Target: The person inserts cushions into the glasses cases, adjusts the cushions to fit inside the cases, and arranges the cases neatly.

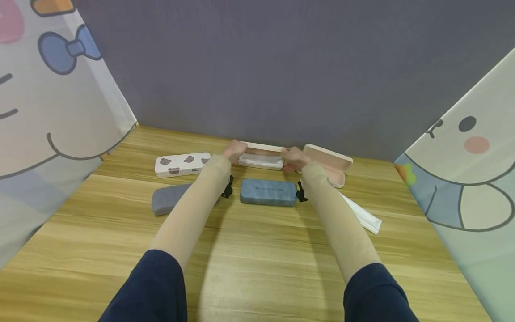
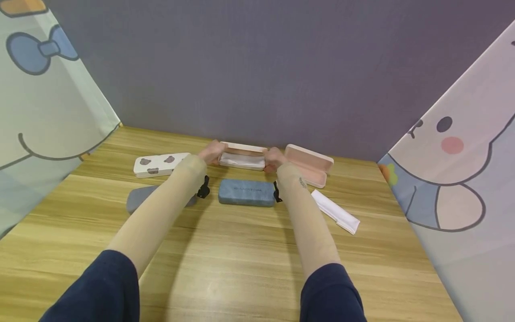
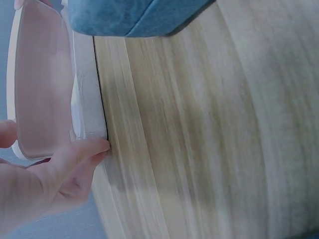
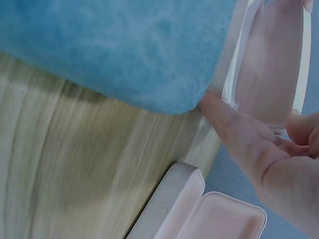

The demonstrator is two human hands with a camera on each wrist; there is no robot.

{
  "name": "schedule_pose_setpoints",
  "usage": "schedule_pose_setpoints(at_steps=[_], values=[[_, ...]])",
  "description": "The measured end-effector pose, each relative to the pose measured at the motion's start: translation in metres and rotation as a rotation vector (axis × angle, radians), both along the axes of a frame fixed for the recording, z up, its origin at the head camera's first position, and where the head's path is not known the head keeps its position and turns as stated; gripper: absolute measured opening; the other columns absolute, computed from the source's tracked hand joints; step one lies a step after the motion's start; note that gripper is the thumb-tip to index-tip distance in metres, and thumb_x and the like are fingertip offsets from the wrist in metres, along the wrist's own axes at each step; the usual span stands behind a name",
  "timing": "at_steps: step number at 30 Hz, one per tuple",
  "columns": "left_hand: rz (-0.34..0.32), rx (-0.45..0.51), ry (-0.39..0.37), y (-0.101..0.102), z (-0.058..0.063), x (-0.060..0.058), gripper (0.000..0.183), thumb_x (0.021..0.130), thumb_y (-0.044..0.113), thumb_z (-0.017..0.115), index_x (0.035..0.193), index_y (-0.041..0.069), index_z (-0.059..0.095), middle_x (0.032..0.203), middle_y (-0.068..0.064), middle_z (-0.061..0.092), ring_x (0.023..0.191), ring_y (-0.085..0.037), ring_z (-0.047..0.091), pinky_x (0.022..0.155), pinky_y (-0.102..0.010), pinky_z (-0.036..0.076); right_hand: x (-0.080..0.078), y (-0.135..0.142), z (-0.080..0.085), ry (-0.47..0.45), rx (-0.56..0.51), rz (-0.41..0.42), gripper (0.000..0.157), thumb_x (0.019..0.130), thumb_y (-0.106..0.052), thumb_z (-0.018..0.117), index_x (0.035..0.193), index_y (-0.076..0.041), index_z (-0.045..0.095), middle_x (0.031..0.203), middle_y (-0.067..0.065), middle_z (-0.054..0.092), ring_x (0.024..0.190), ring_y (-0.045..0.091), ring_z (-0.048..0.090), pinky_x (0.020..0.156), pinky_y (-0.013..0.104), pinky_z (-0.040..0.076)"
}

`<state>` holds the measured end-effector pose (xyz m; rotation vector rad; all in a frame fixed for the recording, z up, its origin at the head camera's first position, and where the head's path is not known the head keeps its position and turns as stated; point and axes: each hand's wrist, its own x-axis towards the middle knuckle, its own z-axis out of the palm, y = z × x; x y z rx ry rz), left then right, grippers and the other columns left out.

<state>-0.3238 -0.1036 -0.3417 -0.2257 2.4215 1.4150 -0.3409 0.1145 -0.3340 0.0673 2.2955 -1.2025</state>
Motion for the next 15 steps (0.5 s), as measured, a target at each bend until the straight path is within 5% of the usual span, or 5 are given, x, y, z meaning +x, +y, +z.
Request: schedule_pose_setpoints(at_steps=[2, 5, 9, 12, 15], values=[[-0.007, 0.014, -0.002, -0.0013, -0.0007, 0.0003, 0.065, 0.098, 0.019, 0.027, 0.154, 0.003, 0.0, 0.162, -0.015, 0.006, 0.051, -0.011, 0.026, 0.099, -0.043, 0.047, 0.0009, -0.0009, -0.0004, -0.001, -0.003, -0.001, 0.06, 0.105, -0.033, 0.027, 0.154, -0.006, 0.006, 0.155, 0.02, 0.025, 0.095, 0.028, 0.062, 0.093, 0.039, 0.053], [-0.017, 0.01, -0.009, -0.0031, -0.0019, 0.0001, 0.066, 0.098, 0.019, 0.027, 0.154, 0.004, -0.004, 0.163, -0.014, -0.001, 0.047, -0.01, 0.024, 0.098, -0.043, 0.046, 0.0019, -0.0017, -0.0008, 0.0, -0.003, 0.002, 0.059, 0.106, -0.031, 0.028, 0.154, -0.006, 0.006, 0.157, 0.019, 0.023, 0.088, 0.026, 0.062, 0.093, 0.04, 0.052], [-0.018, -0.012, -0.013, -0.0034, -0.0026, -0.0017, 0.064, 0.098, 0.019, 0.027, 0.154, 0.003, 0.0, 0.163, -0.013, 0.002, 0.072, -0.018, 0.044, 0.101, -0.044, 0.045, 0.0017, -0.0016, -0.0007, 0.001, -0.006, -0.003, 0.058, 0.106, -0.029, 0.029, 0.154, -0.006, 0.007, 0.149, 0.023, 0.035, 0.083, 0.024, 0.062, 0.094, 0.041, 0.052], [-0.008, -0.029, -0.012, -0.0016, -0.0025, -0.0026, 0.056, 0.098, 0.017, 0.028, 0.151, 0.0, 0.019, 0.159, -0.015, 0.018, 0.102, -0.027, 0.046, 0.1, -0.044, 0.046, 0.0012, -0.001, -0.0007, -0.001, -0.007, -0.003, 0.058, 0.106, -0.028, 0.029, 0.154, -0.005, 0.007, 0.143, 0.027, 0.041, 0.084, 0.024, 0.062, 0.095, 0.04, 0.052], [0.003, -0.042, -0.004, -0.0008, -0.0031, -0.0023, 0.036, 0.096, 0.014, 0.029, 0.126, -0.002, 0.042, 0.153, -0.016, 0.031, 0.103, -0.026, 0.045, 0.094, -0.042, 0.047, 0.0004, -0.0015, -0.0014, -0.006, -0.016, 0.004, 0.058, 0.106, -0.026, 0.028, 0.154, -0.004, 0.005, 0.145, 0.028, 0.039, 0.089, 0.026, 0.061, 0.096, 0.04, 0.052]])
